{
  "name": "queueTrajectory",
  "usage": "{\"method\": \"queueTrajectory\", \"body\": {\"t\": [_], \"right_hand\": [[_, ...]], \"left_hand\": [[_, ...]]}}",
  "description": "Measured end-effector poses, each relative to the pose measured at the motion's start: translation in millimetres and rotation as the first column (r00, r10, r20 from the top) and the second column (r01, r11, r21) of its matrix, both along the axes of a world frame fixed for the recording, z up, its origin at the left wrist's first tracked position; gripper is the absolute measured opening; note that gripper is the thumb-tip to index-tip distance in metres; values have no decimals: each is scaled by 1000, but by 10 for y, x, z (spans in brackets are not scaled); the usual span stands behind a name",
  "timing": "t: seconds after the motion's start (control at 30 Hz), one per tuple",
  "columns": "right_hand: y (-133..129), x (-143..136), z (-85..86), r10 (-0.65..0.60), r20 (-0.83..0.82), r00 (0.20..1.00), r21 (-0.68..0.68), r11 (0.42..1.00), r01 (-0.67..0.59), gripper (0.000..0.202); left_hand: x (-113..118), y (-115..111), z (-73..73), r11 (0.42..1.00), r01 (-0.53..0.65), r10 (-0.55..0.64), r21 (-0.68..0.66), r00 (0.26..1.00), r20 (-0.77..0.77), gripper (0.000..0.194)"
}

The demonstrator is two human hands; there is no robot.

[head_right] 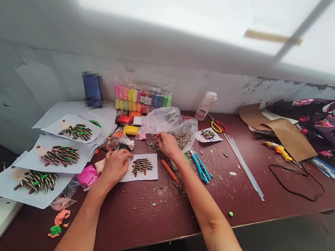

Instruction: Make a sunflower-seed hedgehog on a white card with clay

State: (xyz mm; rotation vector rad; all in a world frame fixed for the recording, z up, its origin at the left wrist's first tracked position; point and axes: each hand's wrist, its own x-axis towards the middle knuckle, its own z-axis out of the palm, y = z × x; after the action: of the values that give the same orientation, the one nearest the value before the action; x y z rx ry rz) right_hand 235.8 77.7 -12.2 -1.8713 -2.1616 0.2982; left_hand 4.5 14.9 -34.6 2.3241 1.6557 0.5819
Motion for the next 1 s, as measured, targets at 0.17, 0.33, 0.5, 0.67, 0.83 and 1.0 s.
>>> {"method": "queueTrajectory", "body": {"t": [0.17, 0.33, 0.5, 0.67, 0.83, 1.0], "right_hand": [[-62, 67, 7, 94, 88, 992, 28, 995, -97, 30], [-201, 81, -4, 53, -42, 998, 118, 992, -47, 22], [-511, 17, -40, 128, -275, 953, 170, 982, -83, 16], [-842, -147, -59, 195, -329, 924, 161, 976, -149, 15], [-1047, -303, -71, 244, -237, 940, 175, 963, -206, 13], [-1128, -375, -89, 293, -137, 946, 207, 943, -262, 15]], "left_hand": [[-4, 9, -20, 1000, 1, -1, -1, 1000, 3, 36], [-15, 19, -26, 1000, -9, 9, -12, 1000, 15, 36], [-20, 26, -26, 1000, -9, 10, -30, 1000, 14, 36], [-15, 21, -25, 1000, -15, 15, -17, 1000, 12, 37], [-16, 19, -22, 1000, -13, 13, -20, 1000, 18, 36], [-16, 18, -17, 1000, -16, 16, -15, 1000, 11, 36]]}}
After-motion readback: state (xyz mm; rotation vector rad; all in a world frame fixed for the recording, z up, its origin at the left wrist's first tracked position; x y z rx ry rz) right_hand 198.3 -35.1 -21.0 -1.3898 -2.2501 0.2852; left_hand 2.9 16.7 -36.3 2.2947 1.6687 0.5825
